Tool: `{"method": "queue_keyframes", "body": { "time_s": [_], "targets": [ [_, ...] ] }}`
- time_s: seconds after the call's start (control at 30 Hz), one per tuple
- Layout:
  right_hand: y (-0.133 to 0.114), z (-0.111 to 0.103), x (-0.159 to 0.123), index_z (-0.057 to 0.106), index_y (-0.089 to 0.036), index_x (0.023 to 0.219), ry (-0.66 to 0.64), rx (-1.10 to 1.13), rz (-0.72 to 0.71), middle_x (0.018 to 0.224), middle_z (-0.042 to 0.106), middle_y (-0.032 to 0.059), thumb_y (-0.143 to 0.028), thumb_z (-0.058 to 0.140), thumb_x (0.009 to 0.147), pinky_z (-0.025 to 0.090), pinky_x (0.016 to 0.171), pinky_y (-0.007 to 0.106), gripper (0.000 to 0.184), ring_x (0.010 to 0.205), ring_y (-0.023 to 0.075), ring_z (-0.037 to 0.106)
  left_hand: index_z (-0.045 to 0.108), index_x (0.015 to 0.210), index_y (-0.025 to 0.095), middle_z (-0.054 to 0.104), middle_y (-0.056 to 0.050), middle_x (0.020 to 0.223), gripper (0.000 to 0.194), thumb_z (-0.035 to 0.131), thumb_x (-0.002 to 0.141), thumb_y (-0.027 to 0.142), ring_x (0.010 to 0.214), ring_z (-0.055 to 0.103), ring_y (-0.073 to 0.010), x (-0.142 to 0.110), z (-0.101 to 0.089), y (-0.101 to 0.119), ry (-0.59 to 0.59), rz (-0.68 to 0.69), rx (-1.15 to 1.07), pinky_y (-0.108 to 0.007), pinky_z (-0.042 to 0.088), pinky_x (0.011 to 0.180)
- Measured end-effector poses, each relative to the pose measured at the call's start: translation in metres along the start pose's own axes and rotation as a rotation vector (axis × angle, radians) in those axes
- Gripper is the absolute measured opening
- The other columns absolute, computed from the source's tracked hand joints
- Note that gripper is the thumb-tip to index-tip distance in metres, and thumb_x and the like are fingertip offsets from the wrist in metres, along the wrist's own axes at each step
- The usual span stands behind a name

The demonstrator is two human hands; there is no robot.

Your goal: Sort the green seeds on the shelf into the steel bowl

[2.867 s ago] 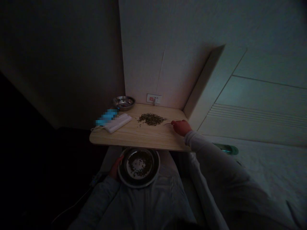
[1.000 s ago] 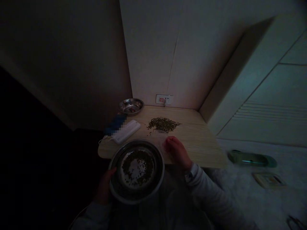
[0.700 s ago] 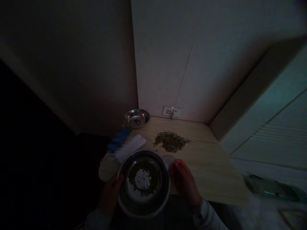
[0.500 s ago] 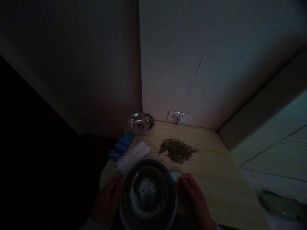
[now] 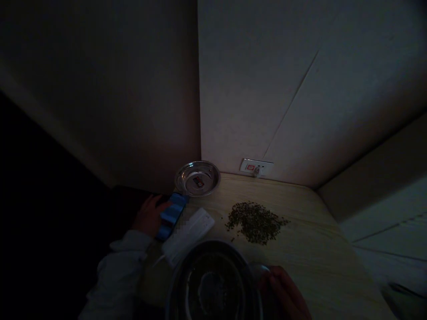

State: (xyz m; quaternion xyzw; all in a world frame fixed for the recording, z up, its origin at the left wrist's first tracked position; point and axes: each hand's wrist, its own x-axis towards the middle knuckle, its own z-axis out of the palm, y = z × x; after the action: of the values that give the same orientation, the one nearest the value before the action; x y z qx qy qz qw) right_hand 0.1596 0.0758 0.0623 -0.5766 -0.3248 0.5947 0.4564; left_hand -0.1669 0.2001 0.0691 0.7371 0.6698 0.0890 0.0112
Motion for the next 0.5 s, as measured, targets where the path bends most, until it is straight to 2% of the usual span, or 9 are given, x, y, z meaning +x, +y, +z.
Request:
{"method": "queue_keyframes", "body": {
  "time_s": [0.1,0.2,0.27,0.37,0.43,0.5],
  "targets": [
    [0.002,-0.001,0.000,0.054,-0.022,0.066,0.046,0.057,0.023,0.056,0.052,-0.0001,-0.043,0.059,0.055,0.039,0.051,0.023,0.024,0.053,0.0121,0.045,0.060,0.094,0.020,0.047,-0.010,0.113,0.048,0.035,0.057,0.002,0.110,0.032,-0.0278,0.008,0.005,0.001,-0.098,0.035,0.069,-0.038,0.026,0.088],
    [0.004,-0.003,0.000,0.054,-0.022,0.063,0.020,0.050,0.013,0.055,0.051,0.0002,-0.043,0.059,0.055,0.039,0.050,0.023,0.024,0.052,0.0123,0.046,0.057,0.099,0.019,0.047,-0.012,0.114,0.050,0.034,0.058,0.002,0.109,0.034,-0.0275,0.014,0.007,0.000,-0.148,0.027,0.121,-0.038,0.027,0.087],
    [0.004,-0.004,0.001,0.054,-0.021,0.061,-0.003,0.014,-0.005,0.054,0.050,0.0004,-0.044,0.058,0.056,0.039,0.050,0.023,0.024,0.052,0.0120,0.045,0.054,0.102,0.018,0.047,-0.013,0.113,0.050,0.035,0.058,0.004,0.108,0.035,-0.0277,0.018,0.006,-0.001,-0.126,0.001,0.135,-0.039,0.028,0.086],
    [0.006,-0.005,0.001,0.053,-0.020,0.061,0.001,-0.014,-0.016,0.056,0.050,0.0001,-0.043,0.055,0.060,0.038,0.051,0.022,0.023,0.054,0.0112,0.044,0.050,0.106,0.012,0.048,-0.015,0.111,0.047,0.036,0.061,0.010,0.105,0.038,-0.0264,0.019,-0.003,0.003,-0.009,-0.021,0.078,-0.039,0.026,0.086],
    [0.007,-0.005,0.000,0.051,-0.019,0.061,-0.004,-0.005,-0.004,0.056,0.049,-0.0004,-0.042,0.055,0.061,0.037,0.052,0.021,0.023,0.054,0.0106,0.044,0.048,0.106,0.007,0.050,-0.016,0.108,0.044,0.035,0.064,0.015,0.102,0.041,-0.0238,0.011,-0.013,0.010,0.047,-0.036,-0.052,-0.035,0.028,0.086],
    [0.008,-0.004,-0.002,0.051,-0.019,0.064,-0.002,0.013,0.004,0.057,0.049,-0.0007,-0.041,0.055,0.061,0.037,0.054,0.021,0.023,0.056,0.0103,0.044,0.051,0.100,0.007,0.055,-0.014,0.100,0.040,0.035,0.067,0.024,0.092,0.048,-0.0224,-0.005,-0.025,0.019,0.033,-0.149,-0.246,-0.031,0.034,0.080]
  ]
}}
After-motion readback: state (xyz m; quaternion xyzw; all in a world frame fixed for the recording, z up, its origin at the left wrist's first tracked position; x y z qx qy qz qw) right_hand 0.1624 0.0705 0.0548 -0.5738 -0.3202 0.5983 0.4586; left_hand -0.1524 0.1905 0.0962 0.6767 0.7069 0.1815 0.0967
